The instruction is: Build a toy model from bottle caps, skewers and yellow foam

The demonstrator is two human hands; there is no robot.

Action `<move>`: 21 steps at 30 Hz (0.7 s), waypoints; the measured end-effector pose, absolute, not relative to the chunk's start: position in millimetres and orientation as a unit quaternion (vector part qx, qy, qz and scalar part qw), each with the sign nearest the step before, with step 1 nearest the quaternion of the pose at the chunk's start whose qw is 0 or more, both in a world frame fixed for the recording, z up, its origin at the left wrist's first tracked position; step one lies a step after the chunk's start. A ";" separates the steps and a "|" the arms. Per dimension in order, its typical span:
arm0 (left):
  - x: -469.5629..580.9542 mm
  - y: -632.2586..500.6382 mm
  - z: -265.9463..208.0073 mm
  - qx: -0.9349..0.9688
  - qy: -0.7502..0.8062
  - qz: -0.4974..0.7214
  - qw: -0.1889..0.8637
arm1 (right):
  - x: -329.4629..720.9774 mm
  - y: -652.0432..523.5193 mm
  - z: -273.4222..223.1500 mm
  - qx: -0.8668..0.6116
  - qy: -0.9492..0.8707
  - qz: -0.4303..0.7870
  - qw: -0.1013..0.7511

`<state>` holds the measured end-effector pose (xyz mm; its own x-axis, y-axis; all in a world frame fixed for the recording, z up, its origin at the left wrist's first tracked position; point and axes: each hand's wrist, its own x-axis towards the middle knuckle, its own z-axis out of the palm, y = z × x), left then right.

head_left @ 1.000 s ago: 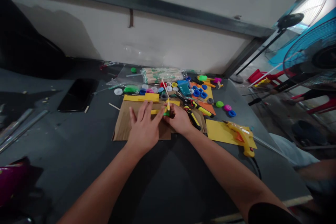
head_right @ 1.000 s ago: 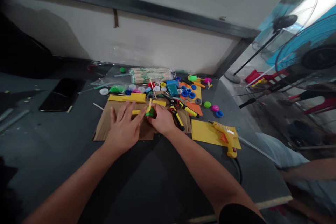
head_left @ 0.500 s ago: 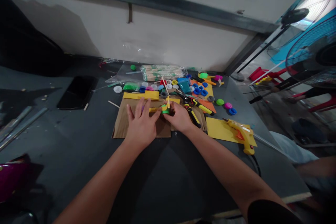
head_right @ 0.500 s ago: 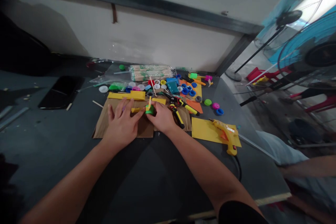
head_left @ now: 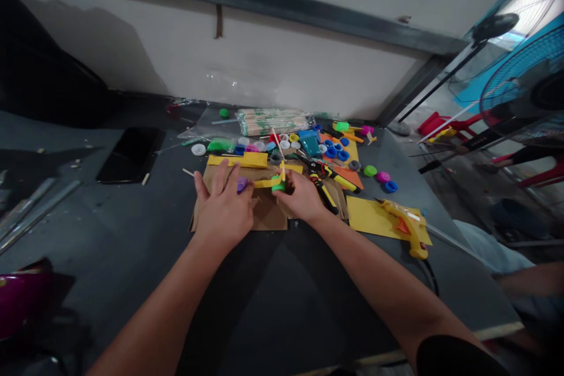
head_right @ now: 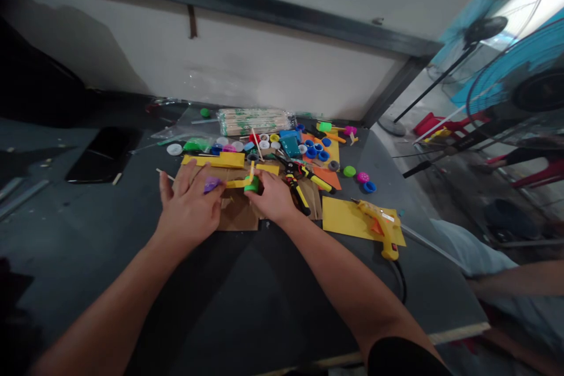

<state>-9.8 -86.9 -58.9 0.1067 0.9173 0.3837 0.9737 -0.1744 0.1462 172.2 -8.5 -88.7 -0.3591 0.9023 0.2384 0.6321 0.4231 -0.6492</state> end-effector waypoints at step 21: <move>-48.6 -61.1 -67.7 -0.698 -0.656 -0.256 -0.131 | 169.4 -4.4 -83.3 -0.471 -0.777 0.261 0.325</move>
<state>-48.6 -61.1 -67.7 0.0085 0.9825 0.1859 0.8487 -0.1054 0.5182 169.4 -4.4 -83.3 -0.3442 0.9025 0.2589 0.5623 0.4190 -0.7129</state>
